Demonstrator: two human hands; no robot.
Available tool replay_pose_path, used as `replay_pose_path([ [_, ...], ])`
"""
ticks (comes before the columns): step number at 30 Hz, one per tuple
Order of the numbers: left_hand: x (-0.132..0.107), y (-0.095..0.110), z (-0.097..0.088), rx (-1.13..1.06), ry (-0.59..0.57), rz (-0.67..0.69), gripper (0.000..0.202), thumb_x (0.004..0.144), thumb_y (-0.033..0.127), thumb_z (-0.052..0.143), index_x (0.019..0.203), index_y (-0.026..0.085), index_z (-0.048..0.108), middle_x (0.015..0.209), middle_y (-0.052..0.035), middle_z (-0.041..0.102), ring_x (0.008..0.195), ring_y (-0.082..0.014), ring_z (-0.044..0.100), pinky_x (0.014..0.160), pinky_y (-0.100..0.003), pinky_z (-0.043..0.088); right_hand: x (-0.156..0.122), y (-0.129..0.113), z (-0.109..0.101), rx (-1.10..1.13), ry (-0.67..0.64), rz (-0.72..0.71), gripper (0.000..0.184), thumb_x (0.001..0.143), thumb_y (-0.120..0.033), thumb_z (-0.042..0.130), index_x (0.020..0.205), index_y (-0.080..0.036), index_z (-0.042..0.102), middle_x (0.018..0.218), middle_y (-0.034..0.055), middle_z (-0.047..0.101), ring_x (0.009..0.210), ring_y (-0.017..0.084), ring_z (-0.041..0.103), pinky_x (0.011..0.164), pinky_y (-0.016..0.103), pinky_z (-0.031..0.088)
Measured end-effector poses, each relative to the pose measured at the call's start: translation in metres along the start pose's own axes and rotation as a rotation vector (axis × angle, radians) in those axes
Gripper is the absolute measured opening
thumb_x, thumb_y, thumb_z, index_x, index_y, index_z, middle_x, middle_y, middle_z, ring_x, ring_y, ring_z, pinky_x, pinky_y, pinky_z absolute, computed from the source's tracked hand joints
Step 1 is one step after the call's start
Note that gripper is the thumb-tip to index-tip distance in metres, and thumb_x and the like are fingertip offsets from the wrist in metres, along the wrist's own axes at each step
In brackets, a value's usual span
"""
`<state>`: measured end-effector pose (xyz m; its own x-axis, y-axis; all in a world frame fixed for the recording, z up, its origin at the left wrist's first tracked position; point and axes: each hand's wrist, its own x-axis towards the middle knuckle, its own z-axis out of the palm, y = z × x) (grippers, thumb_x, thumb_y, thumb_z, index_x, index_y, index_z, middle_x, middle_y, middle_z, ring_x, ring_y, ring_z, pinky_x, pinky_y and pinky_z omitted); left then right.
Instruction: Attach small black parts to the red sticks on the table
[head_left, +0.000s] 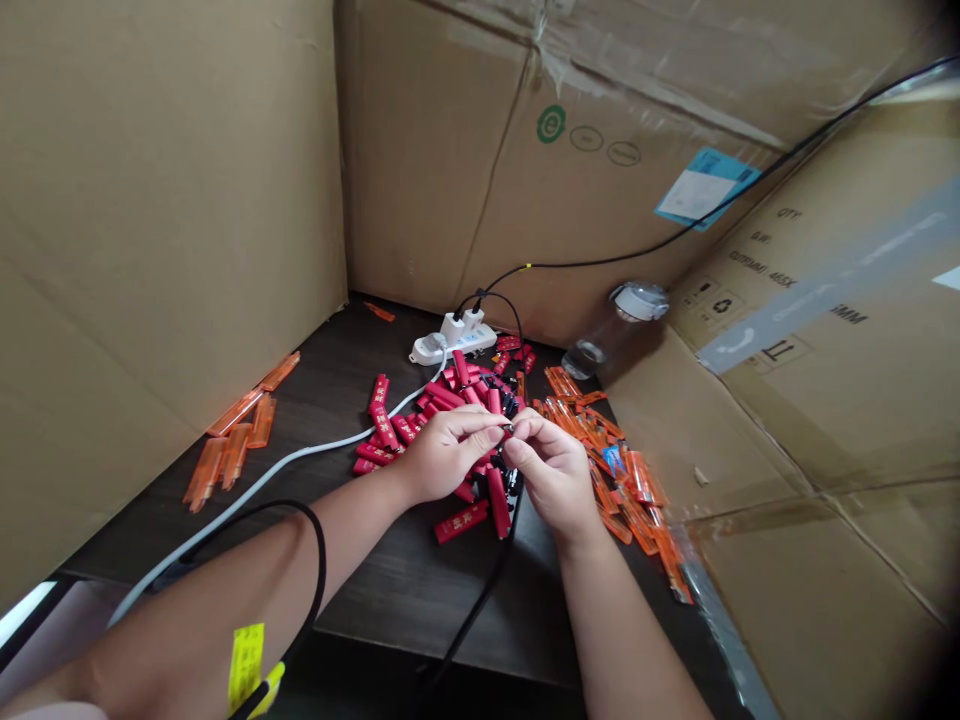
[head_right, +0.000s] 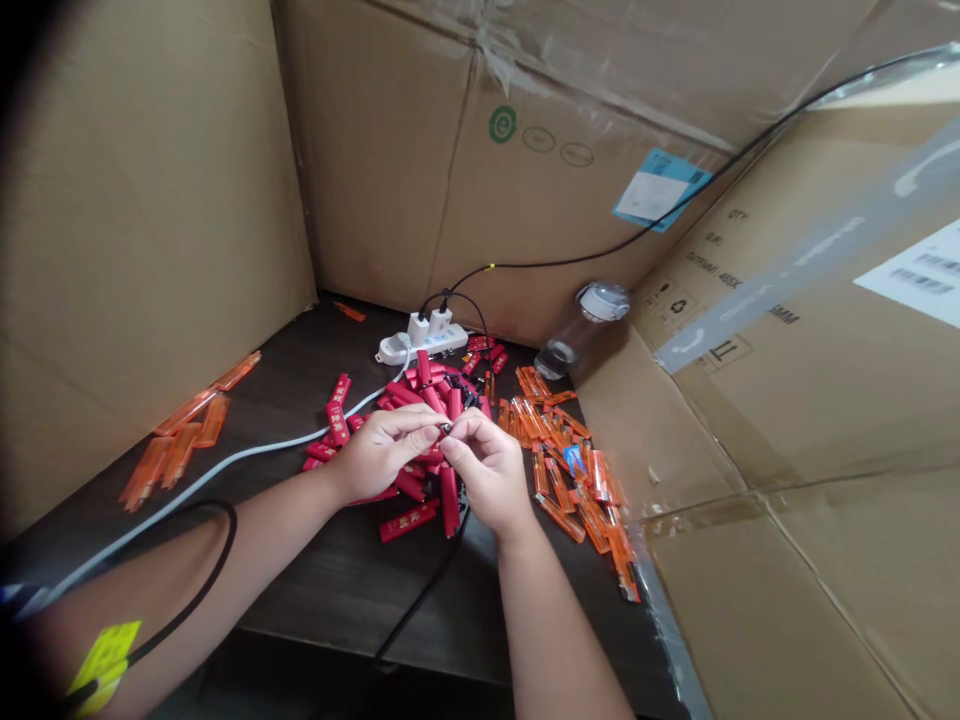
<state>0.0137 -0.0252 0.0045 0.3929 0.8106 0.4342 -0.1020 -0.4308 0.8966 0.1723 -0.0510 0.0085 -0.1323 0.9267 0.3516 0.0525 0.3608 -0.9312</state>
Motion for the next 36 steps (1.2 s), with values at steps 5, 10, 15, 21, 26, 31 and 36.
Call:
replay_pose_path([
  [5,0.004,-0.01,-0.006,0.258,0.136,0.063,0.024,0.089,0.025,0.049,0.097,0.016,0.07,0.09,-0.0065,0.064,0.086,-0.0154,0.059,0.081,-0.028,0.047,0.008,0.005,-0.005,0.253,0.202,0.077,0.015,0.077,-0.028,0.067,0.075,-0.019,0.055,0.081,-0.0009,0.051,0.056,0.007,0.049,0.052,0.023,0.045],
  [10,0.007,-0.027,-0.018,0.758,0.151,0.152,0.021,0.087,0.017,0.05,0.091,0.021,0.071,0.087,-0.0056,0.062,0.086,-0.0179,0.052,0.081,-0.034,0.044,0.017,0.019,-0.012,0.228,0.478,0.169,0.024,0.067,-0.032,0.076,0.075,-0.017,0.058,0.07,-0.0021,0.055,0.06,0.011,0.059,0.055,0.025,0.053],
  [15,0.005,-0.037,-0.015,0.953,-0.045,0.162,0.022,0.086,0.016,0.049,0.091,0.02,0.07,0.09,-0.0066,0.061,0.088,-0.0192,0.049,0.081,-0.034,0.044,0.017,0.039,-0.009,-0.122,0.412,0.068,0.018,0.074,-0.033,0.068,0.077,-0.017,0.061,0.077,0.0026,0.063,0.072,0.016,0.064,0.074,0.034,0.055],
  [21,0.007,-0.038,-0.013,0.994,-0.082,0.174,0.017,0.083,0.019,0.055,0.089,0.021,0.071,0.092,-0.0064,0.061,0.09,-0.021,0.049,0.083,-0.038,0.044,0.027,0.051,-0.008,-0.638,0.175,-0.28,0.01,0.083,-0.02,0.056,0.076,-0.02,0.064,0.096,0.0082,0.068,0.092,0.02,0.064,0.086,0.037,0.051],
  [26,0.009,-0.035,-0.02,0.934,0.0,0.204,0.018,0.083,0.021,0.054,0.091,0.021,0.071,0.091,-0.006,0.063,0.09,-0.0206,0.05,0.085,-0.038,0.045,0.026,0.049,-0.017,-0.659,0.256,-0.319,0.011,0.083,-0.02,0.055,0.081,-0.02,0.066,0.098,0.0089,0.069,0.093,0.02,0.065,0.086,0.038,0.052],
  [31,0.014,-0.021,-0.038,0.956,0.158,0.192,0.028,0.079,0.011,0.05,0.092,0.021,0.072,0.095,-0.006,0.064,0.093,-0.0209,0.052,0.085,-0.036,0.047,0.018,0.048,-0.02,-0.548,0.402,-0.203,0.011,0.079,-0.025,0.058,0.08,-0.017,0.066,0.092,0.0104,0.069,0.085,0.022,0.065,0.078,0.038,0.054],
  [36,0.011,0.007,-0.073,1.087,0.21,-0.04,0.041,0.07,0.003,0.048,0.102,0.02,0.069,0.1,-0.0054,0.065,0.095,-0.0209,0.055,0.089,-0.035,0.047,0.017,0.051,-0.017,-0.534,0.323,-0.19,0.011,0.08,-0.026,0.058,0.079,-0.018,0.065,0.091,0.0093,0.065,0.084,0.021,0.065,0.073,0.036,0.056],
])
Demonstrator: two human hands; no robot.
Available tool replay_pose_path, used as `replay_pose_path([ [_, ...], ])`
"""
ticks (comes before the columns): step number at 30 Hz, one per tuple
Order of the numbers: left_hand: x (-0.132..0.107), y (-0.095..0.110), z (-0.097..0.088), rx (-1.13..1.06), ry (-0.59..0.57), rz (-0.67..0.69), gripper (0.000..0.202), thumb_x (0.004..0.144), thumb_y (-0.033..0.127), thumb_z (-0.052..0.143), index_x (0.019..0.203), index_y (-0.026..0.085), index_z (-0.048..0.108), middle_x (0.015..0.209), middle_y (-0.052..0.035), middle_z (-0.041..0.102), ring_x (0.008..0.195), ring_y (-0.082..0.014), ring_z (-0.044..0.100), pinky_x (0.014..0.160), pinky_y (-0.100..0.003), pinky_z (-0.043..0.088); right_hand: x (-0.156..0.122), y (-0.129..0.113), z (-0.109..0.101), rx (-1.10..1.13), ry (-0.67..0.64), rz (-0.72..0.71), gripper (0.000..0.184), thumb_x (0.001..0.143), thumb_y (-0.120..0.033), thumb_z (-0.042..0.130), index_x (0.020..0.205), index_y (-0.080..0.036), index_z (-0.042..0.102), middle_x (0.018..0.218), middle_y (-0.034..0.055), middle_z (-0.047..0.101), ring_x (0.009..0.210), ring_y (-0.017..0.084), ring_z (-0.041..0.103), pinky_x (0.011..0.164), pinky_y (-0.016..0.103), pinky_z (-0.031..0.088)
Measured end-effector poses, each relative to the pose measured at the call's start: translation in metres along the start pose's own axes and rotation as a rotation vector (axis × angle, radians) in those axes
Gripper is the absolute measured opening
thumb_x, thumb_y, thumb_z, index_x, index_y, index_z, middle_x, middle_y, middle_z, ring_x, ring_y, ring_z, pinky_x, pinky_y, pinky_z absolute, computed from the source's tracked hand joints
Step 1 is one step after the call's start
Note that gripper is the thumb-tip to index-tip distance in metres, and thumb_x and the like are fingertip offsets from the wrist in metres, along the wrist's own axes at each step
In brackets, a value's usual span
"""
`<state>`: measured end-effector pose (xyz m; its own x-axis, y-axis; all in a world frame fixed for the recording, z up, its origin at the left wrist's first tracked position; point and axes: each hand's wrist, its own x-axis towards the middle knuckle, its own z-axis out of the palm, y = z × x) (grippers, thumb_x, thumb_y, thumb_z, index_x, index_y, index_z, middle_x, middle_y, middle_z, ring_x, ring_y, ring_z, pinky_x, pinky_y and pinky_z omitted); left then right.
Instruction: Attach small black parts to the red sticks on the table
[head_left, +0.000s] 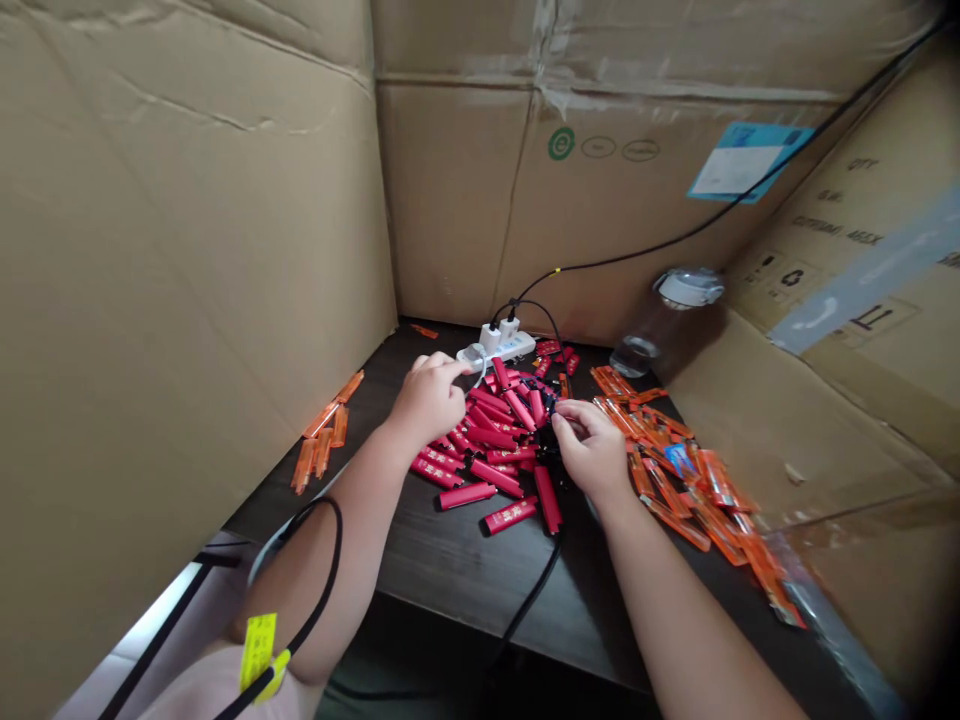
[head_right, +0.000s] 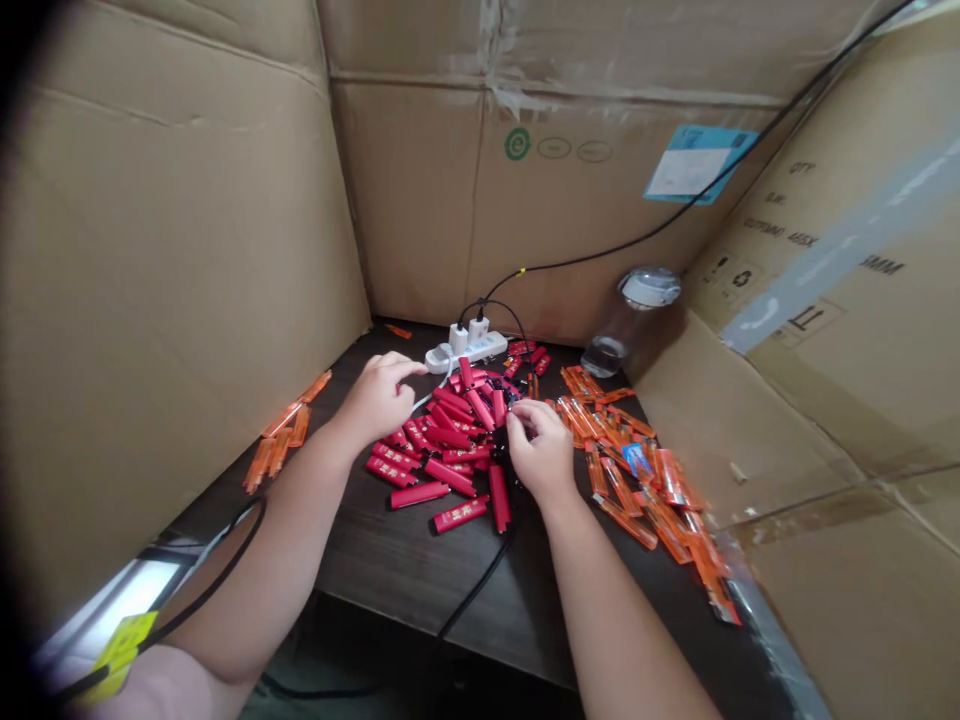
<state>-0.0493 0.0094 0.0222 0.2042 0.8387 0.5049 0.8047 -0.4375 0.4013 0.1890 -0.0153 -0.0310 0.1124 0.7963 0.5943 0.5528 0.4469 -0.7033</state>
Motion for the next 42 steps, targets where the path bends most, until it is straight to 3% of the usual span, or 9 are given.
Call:
replay_pose_path([
  [2,-0.003,-0.009,-0.013,0.089,-0.162,-0.026,0.043,0.07,0.003,0.047,0.103,0.021,0.069,0.102,-0.0062,0.065,0.097,-0.0217,0.056,0.089,-0.035,0.046,0.001,0.001,0.0,-0.012,-0.006,-0.012,0.011,0.08,-0.026,0.057,0.078,-0.018,0.065,0.09,0.0089,0.064,0.083,0.021,0.064,0.071,0.035,0.056],
  [6,-0.013,-0.029,-0.023,0.163,-0.541,0.119,0.045,0.069,0.003,0.048,0.102,0.027,0.069,0.105,-0.0043,0.063,0.103,-0.0209,0.054,0.09,-0.032,0.045,0.003,0.0,-0.003,-0.052,0.013,-0.028,0.011,0.079,-0.026,0.057,0.077,-0.018,0.065,0.088,0.0085,0.064,0.082,0.021,0.063,0.069,0.035,0.056],
  [8,-0.017,-0.038,-0.021,0.191,-0.639,0.151,0.044,0.069,0.004,0.049,0.099,0.028,0.07,0.107,-0.0039,0.063,0.105,-0.0209,0.052,0.09,-0.031,0.044,0.004,-0.002,-0.005,-0.06,0.013,-0.028,0.011,0.079,-0.026,0.057,0.075,-0.018,0.065,0.087,0.0085,0.063,0.081,0.02,0.062,0.067,0.034,0.056],
  [10,-0.019,-0.043,-0.019,0.218,-0.65,0.159,0.039,0.069,0.006,0.052,0.097,0.027,0.071,0.108,-0.0039,0.062,0.105,-0.0211,0.051,0.091,-0.031,0.043,0.004,-0.005,-0.005,-0.073,0.002,-0.026,0.011,0.078,-0.026,0.057,0.074,-0.018,0.064,0.085,0.0083,0.063,0.079,0.02,0.062,0.066,0.034,0.056],
  [18,-0.022,-0.038,-0.015,0.205,-0.6,0.211,0.03,0.076,0.012,0.053,0.097,0.024,0.071,0.1,-0.0046,0.063,0.099,-0.0195,0.052,0.09,-0.031,0.043,0.003,-0.011,-0.005,-0.09,-0.038,-0.007,0.014,0.078,-0.028,0.056,0.074,-0.017,0.065,0.085,0.0082,0.063,0.076,0.019,0.062,0.066,0.032,0.055],
  [29,-0.026,-0.047,-0.014,0.013,-0.508,0.241,0.043,0.071,0.002,0.047,0.098,0.026,0.07,0.104,-0.003,0.065,0.102,-0.0175,0.056,0.092,-0.031,0.046,0.002,-0.004,-0.002,-0.104,-0.058,0.018,0.015,0.077,-0.029,0.057,0.071,-0.018,0.066,0.078,0.0059,0.062,0.07,0.018,0.061,0.062,0.031,0.055],
  [32,-0.024,-0.05,-0.016,-0.031,-0.368,0.185,0.033,0.074,0.006,0.048,0.09,0.022,0.071,0.096,-0.0031,0.067,0.094,-0.0163,0.059,0.089,-0.031,0.047,0.002,-0.003,-0.003,-0.101,-0.046,0.022,0.015,0.077,-0.03,0.057,0.071,-0.018,0.066,0.079,0.0061,0.062,0.071,0.018,0.061,0.062,0.032,0.055],
  [37,-0.021,-0.06,-0.007,-0.133,0.055,-0.114,0.02,0.078,0.016,0.051,0.085,0.018,0.07,0.09,-0.0046,0.07,0.083,-0.0159,0.064,0.078,-0.028,0.05,0.002,-0.004,-0.004,-0.072,-0.012,0.028,0.015,0.077,-0.029,0.057,0.072,-0.018,0.065,0.082,0.0074,0.062,0.07,0.018,0.061,0.061,0.033,0.055],
  [42,-0.02,-0.071,0.01,-0.204,0.163,-0.261,0.018,0.078,0.022,0.054,0.087,0.015,0.069,0.083,-0.0059,0.07,0.074,-0.0159,0.064,0.071,-0.028,0.05,0.004,-0.006,-0.009,-0.079,0.113,0.03,0.014,0.077,-0.028,0.057,0.07,-0.018,0.064,0.08,0.0069,0.063,0.069,0.018,0.06,0.059,0.031,0.053],
])
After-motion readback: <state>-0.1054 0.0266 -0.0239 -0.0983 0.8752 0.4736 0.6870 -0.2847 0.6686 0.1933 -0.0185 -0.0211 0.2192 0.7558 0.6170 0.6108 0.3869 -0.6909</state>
